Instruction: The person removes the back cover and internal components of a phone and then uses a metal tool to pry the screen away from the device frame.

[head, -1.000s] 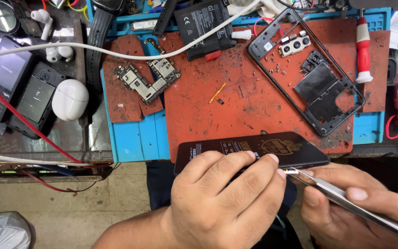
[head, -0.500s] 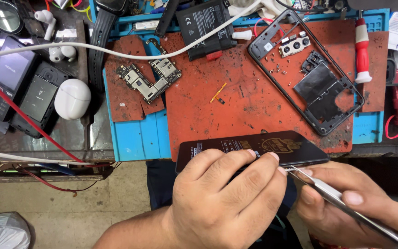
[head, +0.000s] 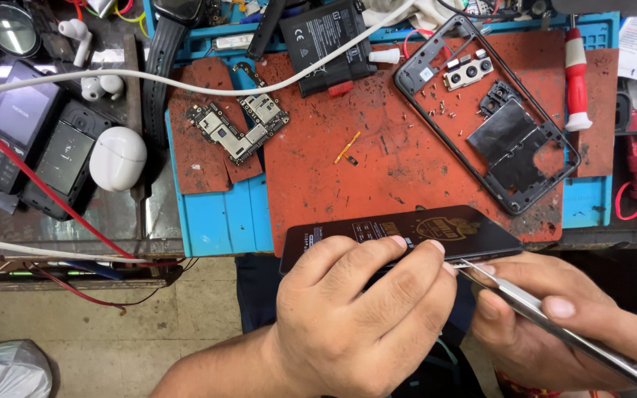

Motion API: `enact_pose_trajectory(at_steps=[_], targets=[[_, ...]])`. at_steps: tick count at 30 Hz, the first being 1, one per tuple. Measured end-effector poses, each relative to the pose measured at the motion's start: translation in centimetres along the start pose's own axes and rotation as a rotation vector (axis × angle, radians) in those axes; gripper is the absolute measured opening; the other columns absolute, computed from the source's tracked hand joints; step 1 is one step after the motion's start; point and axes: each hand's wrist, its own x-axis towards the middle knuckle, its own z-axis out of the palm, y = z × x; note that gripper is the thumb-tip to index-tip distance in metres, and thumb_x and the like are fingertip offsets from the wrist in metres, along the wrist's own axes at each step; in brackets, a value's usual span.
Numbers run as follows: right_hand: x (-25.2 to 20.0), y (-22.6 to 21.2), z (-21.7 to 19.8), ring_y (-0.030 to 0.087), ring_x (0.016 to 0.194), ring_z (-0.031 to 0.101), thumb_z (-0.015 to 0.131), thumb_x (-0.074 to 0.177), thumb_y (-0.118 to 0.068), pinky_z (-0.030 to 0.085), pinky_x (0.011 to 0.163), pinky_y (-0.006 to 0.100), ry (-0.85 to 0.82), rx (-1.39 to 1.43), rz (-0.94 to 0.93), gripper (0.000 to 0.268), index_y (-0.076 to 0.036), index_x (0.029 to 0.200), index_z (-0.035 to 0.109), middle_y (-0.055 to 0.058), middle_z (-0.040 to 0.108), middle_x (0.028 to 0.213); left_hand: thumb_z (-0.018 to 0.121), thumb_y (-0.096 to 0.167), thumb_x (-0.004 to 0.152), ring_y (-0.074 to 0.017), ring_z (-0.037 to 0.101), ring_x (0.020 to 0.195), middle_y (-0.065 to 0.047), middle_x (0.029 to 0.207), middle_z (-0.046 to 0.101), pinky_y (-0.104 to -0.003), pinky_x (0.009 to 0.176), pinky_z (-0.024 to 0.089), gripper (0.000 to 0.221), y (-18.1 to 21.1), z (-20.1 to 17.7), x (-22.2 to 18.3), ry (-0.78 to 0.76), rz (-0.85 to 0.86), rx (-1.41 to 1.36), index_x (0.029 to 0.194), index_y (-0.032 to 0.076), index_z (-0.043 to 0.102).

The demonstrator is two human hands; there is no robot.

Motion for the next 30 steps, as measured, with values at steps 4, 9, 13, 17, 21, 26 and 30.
enact_pose_trajectory(at_steps=[4, 9, 13, 17, 21, 26, 30], targets=[[-0.1, -0.8, 0.3, 0.008, 0.112, 0.072, 0.066, 0.092, -0.009, 0.047, 0.107, 0.02, 0.008, -0.118, -0.086, 0.039, 0.001, 0.13, 0.064, 0.009, 0.077, 0.122, 0.066, 0.016, 0.09, -0.021, 0.07, 0.094, -0.009, 0.11, 0.07, -0.032, 0.076, 0.051, 0.021, 0.0, 0.0, 0.0, -0.007, 0.006, 0.005, 0.106, 0.004, 0.072], [2.2, -0.4, 4.4, 0.004, 0.108, 0.075, 0.07, 0.096, -0.009, 0.057, 0.095, 0.014, 0.295, -0.015, -0.342, 0.033, -0.002, 0.125, 0.056, 0.006, 0.075, 0.117, 0.065, 0.016, 0.091, -0.0215, 0.069, 0.095, -0.009, 0.112, 0.07, -0.032, 0.077, 0.051, 0.022, -0.1, 0.0, -0.1, -0.014, 0.011, 0.0, 0.107, 0.003, 0.072], [2.6, -1.6, 4.6, 0.008, 0.099, 0.075, 0.072, 0.095, -0.007, 0.057, 0.09, 0.018, 0.361, -0.197, -0.405, 0.031, -0.004, 0.12, 0.053, 0.008, 0.074, 0.111, 0.066, 0.016, 0.091, -0.0217, 0.069, 0.095, -0.009, 0.112, 0.069, -0.032, 0.077, 0.051, 0.022, 0.0, 0.0, -0.1, -0.012, 0.007, -0.004, 0.107, 0.003, 0.072], [2.1, -2.3, 3.5, 0.015, 0.089, 0.075, 0.071, 0.09, -0.005, 0.055, 0.086, 0.025, 0.314, -0.35, -0.263, 0.028, -0.004, 0.112, 0.054, 0.012, 0.075, 0.104, 0.066, 0.016, 0.09, -0.0218, 0.069, 0.095, -0.009, 0.112, 0.069, -0.033, 0.077, 0.051, 0.022, -0.1, -0.1, -0.2, -0.019, 0.012, -0.005, 0.107, 0.003, 0.072], [2.3, -2.1, 4.3, 0.014, 0.088, 0.074, 0.071, 0.09, -0.007, 0.058, 0.085, 0.024, 0.413, -0.289, -0.315, 0.029, -0.003, 0.109, 0.05, 0.01, 0.074, 0.101, 0.067, 0.015, 0.091, -0.021, 0.068, 0.095, -0.008, 0.113, 0.069, -0.032, 0.077, 0.051, 0.02, -0.2, -0.1, -0.1, -0.015, 0.017, 0.011, 0.107, 0.004, 0.072], [1.8, -0.4, 4.4, 0.016, 0.087, 0.074, 0.07, 0.093, -0.006, 0.057, 0.085, 0.026, 0.419, -0.286, -0.314, 0.027, -0.005, 0.111, 0.051, 0.01, 0.073, 0.103, 0.064, 0.013, 0.087, -0.0206, 0.068, 0.097, -0.008, 0.113, 0.069, -0.032, 0.08, 0.052, 0.023, -0.1, -0.1, -0.2, -0.016, 0.008, 0.009, 0.107, 0.005, 0.072], [1.7, 0.0, 4.2, 0.016, 0.085, 0.073, 0.069, 0.094, -0.007, 0.058, 0.079, 0.025, 0.435, -0.205, -0.369, 0.032, -0.004, 0.115, 0.046, 0.01, 0.072, 0.104, 0.067, 0.015, 0.089, -0.0199, 0.068, 0.096, -0.008, 0.112, 0.069, -0.032, 0.079, 0.052, 0.02, -0.2, -0.1, 0.0, -0.023, 0.012, 0.026, 0.105, 0.005, 0.072]])
